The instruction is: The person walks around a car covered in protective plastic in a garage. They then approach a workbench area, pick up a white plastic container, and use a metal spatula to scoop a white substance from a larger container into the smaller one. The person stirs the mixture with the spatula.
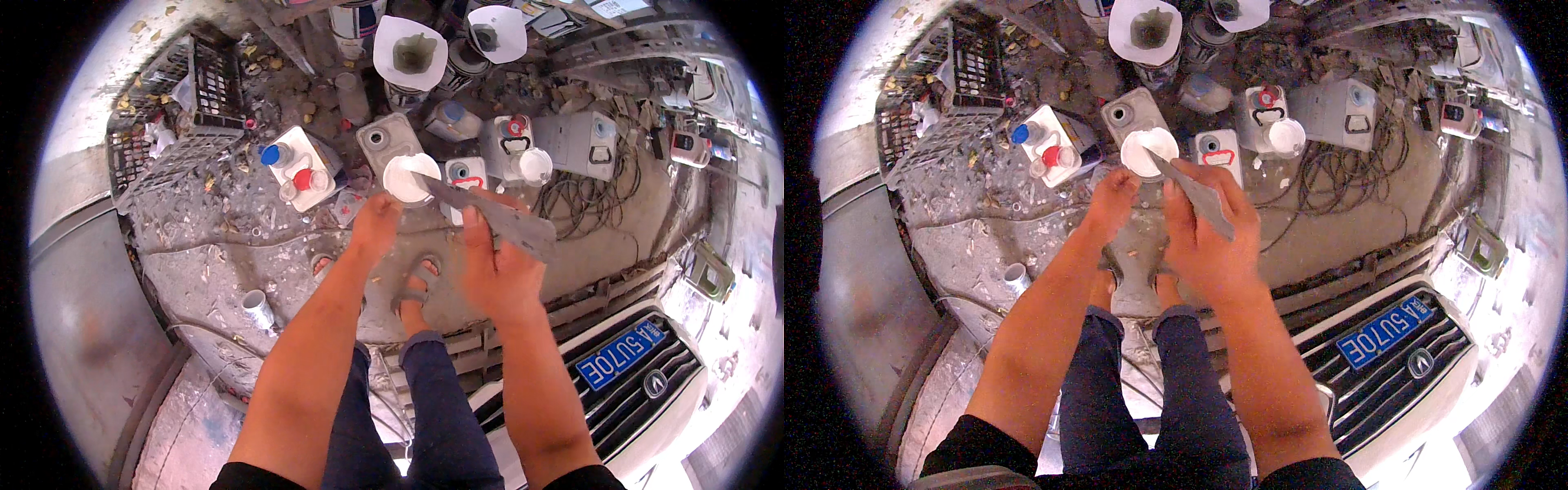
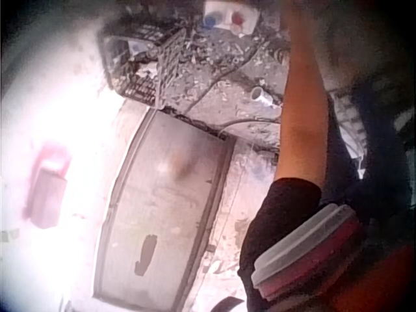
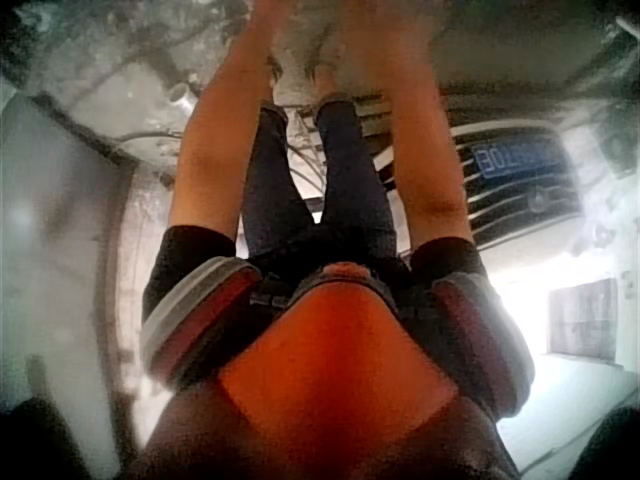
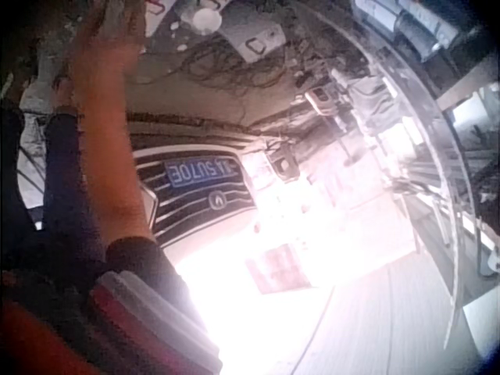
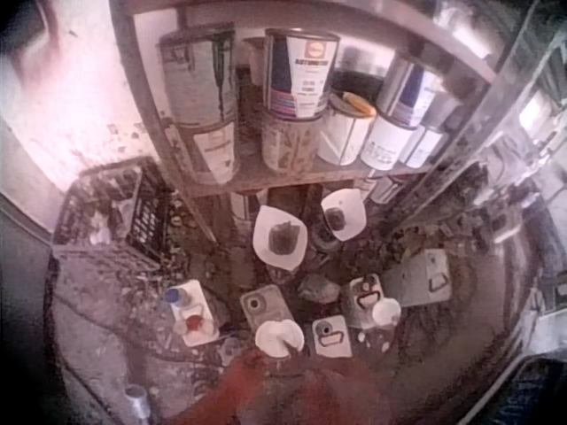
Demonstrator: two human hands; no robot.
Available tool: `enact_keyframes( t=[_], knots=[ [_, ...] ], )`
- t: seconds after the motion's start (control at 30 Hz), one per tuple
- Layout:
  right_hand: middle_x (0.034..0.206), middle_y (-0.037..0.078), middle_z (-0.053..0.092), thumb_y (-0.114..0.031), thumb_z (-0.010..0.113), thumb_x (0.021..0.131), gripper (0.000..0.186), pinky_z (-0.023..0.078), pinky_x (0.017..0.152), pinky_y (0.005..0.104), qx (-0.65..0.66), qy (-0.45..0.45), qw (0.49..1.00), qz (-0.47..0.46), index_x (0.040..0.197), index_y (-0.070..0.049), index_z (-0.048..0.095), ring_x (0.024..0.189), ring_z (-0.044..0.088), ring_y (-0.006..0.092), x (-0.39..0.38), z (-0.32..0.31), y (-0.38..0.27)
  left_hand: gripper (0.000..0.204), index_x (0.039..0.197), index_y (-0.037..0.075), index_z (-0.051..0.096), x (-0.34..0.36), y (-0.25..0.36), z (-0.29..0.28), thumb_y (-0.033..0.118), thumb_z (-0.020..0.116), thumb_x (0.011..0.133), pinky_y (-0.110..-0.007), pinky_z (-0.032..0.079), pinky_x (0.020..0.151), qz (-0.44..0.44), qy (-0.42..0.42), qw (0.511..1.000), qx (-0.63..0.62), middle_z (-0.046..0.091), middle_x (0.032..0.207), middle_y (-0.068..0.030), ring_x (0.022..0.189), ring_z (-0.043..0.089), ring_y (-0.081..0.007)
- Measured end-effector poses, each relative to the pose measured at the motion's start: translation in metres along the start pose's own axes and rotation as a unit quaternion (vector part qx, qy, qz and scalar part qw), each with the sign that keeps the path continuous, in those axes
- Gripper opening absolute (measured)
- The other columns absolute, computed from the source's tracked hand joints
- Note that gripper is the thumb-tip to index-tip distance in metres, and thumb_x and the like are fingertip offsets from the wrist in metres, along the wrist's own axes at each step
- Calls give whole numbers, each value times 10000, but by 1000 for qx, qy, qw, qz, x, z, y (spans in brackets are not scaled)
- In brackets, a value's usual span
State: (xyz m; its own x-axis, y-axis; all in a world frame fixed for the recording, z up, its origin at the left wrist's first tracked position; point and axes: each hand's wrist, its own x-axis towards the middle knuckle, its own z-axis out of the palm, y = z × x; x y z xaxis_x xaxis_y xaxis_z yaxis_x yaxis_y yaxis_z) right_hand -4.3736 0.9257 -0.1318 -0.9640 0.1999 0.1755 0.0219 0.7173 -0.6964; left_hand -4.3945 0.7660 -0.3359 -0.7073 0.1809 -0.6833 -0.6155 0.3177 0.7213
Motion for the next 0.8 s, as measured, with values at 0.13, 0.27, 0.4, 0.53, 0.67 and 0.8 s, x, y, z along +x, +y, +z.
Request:
enact_keyframes(
  t=[0.13,0.27,0.4,0.53,0.67,0.8],
  knots=[
    [915,137,633,-115,609,880,168,530,647,375,-3,-17,998,-56,1014,-16,629,770,643,325,6,-2,21,190,938,15,619,3,-4,0,191,577,881,-310,468,712,7,2,1000,-26,637,835,-61,779,574,-134],
    [920,133,633,-125,615,879,191,531,676,379,-22,-22,998,54,1034,-12,624,795,643,317,-13,19,32,168,908,16,619,9,-5,-2,176,581,877,-306,457,683,6,-40,999,-24,603,783,-40,740,540,-120],
    [929,139,634,-130,619,880,209,527,708,387,-13,-9,996,87,1054,-14,621,824,643,318,-22,23,15,159,872,17,618,7,-7,-2,171,578,875,-303,444,662,19,-23,998,-46,573,736,-23,706,512,-115],
    [938,152,633,-117,624,872,203,525,725,386,-19,-13,999,25,1045,-10,625,841,639,335,-4,-2,3,137,878,31,591,3,1,0,166,575,890,-273,415,627,24,-23,999,-2,540,746,2,679,481,-102],
    [936,168,626,-98,620,867,206,521,709,405,-2,-29,1000,-5,1054,-13,623,830,635,351,10,-2,12,150,898,23,580,3,-2,-5,173,572,902,-267,420,632,31,11,999,19,544,769,2,693,489,-102],
    [933,176,622,-108,602,879,215,515,702,416,-27,-30,997,62,1075,-20,616,830,630,361,-7,18,33,170,906,20,595,1,10,4,188,569,897,-283,439,666,16,-19,1000,0,575,782,-25,724,523,-115]
  ],
)
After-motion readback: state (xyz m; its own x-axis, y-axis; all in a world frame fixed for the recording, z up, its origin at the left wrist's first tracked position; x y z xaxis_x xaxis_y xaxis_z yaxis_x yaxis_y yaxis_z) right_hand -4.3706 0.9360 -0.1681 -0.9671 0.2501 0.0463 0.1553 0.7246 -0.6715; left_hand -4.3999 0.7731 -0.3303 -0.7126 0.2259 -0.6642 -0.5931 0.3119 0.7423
